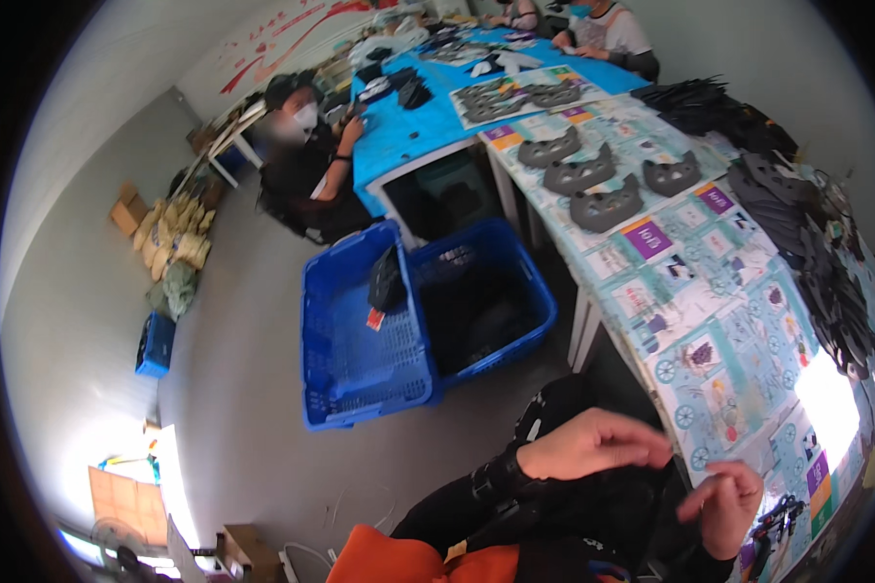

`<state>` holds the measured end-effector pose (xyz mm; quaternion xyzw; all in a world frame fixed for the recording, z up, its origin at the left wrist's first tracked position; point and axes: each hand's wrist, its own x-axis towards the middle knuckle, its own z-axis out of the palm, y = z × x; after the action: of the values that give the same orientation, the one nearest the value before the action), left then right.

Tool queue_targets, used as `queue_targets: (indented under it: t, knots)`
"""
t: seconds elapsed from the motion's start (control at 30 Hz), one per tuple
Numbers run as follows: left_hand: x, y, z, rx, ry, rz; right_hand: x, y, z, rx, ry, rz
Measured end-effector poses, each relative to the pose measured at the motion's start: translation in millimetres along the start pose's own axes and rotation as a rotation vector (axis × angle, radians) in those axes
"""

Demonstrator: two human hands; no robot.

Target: The person picks up a grey shoe component, applies adhesive from a hand-held dispenser gun to specific points on its surface, and places it back onto the workspace.

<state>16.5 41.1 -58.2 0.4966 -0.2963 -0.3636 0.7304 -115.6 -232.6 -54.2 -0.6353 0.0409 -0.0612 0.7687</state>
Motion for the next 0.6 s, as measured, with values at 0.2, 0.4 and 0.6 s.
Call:
queue_targets:
  t: [0.2,0.4,0.6]
  knots:
    - [-29,20,18,-0.1,-0.11,0.17,8,-94,94,-0.508,-0.55,0.345]
    - [-40,22,20,-0.137,-0.107,0.284,14,-56,86,0.141,-0.443,0.386]
    - [-33,14,30,-0.154,0.011,0.17,26,-30,95,-0.247,-0.58,0.414]
